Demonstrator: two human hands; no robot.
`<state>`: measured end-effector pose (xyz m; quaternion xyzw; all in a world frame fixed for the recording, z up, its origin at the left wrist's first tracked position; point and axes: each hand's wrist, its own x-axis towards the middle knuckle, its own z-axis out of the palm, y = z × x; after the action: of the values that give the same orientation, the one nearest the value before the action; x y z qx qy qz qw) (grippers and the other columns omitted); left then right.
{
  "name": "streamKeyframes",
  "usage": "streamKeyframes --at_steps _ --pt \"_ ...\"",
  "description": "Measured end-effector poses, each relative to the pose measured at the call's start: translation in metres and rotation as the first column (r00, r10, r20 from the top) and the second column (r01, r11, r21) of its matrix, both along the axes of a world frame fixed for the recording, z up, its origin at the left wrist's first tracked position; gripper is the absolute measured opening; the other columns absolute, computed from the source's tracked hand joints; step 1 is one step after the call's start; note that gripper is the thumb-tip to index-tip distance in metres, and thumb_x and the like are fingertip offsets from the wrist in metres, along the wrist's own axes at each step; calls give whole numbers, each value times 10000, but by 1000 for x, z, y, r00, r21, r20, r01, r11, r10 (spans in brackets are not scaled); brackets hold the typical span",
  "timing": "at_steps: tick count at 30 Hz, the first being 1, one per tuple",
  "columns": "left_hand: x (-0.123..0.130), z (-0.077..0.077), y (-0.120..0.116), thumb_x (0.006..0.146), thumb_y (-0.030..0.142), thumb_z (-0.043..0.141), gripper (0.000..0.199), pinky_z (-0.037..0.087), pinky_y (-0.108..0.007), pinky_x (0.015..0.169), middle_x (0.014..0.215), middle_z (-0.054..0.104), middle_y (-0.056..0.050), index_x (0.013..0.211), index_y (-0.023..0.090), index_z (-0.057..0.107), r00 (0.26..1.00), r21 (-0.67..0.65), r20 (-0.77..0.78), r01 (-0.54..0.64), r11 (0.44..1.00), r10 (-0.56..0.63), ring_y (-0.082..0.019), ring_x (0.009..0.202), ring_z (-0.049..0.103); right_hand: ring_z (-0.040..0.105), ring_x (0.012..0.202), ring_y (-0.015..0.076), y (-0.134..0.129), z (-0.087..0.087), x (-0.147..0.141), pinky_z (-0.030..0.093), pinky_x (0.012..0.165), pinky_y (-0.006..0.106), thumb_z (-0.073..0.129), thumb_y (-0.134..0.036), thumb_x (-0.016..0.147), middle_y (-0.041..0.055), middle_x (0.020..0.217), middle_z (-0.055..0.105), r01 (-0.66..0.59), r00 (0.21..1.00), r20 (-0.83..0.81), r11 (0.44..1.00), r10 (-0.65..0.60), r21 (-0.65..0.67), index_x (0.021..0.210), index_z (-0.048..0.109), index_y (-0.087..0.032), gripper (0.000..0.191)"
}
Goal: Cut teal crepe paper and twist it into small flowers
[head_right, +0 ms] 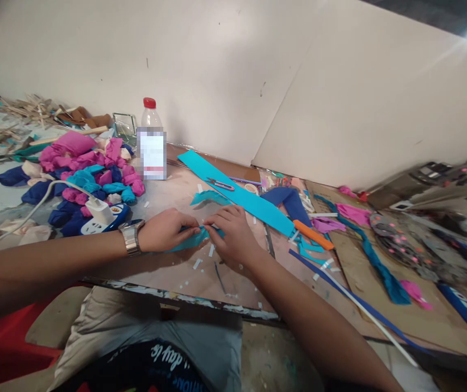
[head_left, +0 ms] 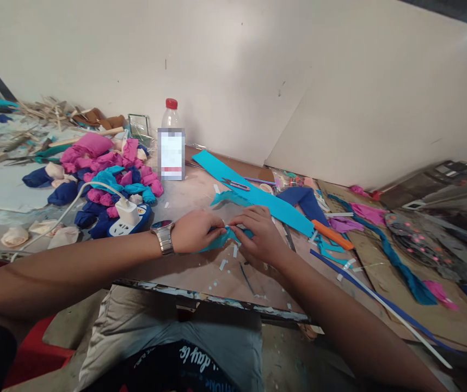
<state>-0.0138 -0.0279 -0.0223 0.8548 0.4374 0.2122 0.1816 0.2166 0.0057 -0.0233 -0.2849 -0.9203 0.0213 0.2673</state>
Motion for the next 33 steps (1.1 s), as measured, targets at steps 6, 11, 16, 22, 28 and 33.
streamKeyframes --at_steps 6,11,16,22,28,33 --pt "1 -1 0 1037 352 511 344 360 -287 649 869 798 -76 947 181 796 1000 -7 -17 -23 1000 23 -187 735 667 633 1017 250 0 0 -1 342 925 444 648 -257 998 42 985 777 -38 999 21 999 38 10 985 693 -227 56" --pt "1 1 -1 1019 334 535 306 362 -292 662 875 801 -62 959 188 797 1000 -35 -2 -19 999 19 -190 754 675 627 1008 250 0 0 -1 330 940 454 590 -246 1023 50 973 766 -55 997 51 998 55 -6 975 656 -227 83" --pt "1 2 -1 1029 344 522 324 358 -289 656 859 796 -66 936 181 787 1000 -30 3 -19 999 19 -188 747 672 626 1024 255 -1 1 -1 326 944 456 588 -261 1024 52 980 765 -43 998 43 999 43 -17 977 654 -229 88" --pt "1 0 0 1034 357 512 339 368 -285 658 864 799 -57 934 187 788 1000 -32 30 5 999 -4 -183 750 678 627 1021 258 -3 3 -1 327 961 471 597 -268 1012 51 972 769 -64 997 51 998 66 -29 991 658 -240 71" --pt "0 0 0 1029 347 512 338 374 -289 667 878 801 -62 924 175 784 999 -42 37 9 999 -7 -182 755 683 625 1023 263 -2 2 -1 324 956 475 608 -254 996 44 948 765 -47 999 22 999 47 -6 963 651 -237 57" --pt "0 -1 1 1033 362 499 350 360 -297 651 848 788 -60 912 179 771 1000 -34 13 20 999 -20 -184 741 669 634 985 254 -2 3 -2 341 935 462 608 -273 1003 44 925 767 -66 997 26 998 67 -20 949 658 -235 83"
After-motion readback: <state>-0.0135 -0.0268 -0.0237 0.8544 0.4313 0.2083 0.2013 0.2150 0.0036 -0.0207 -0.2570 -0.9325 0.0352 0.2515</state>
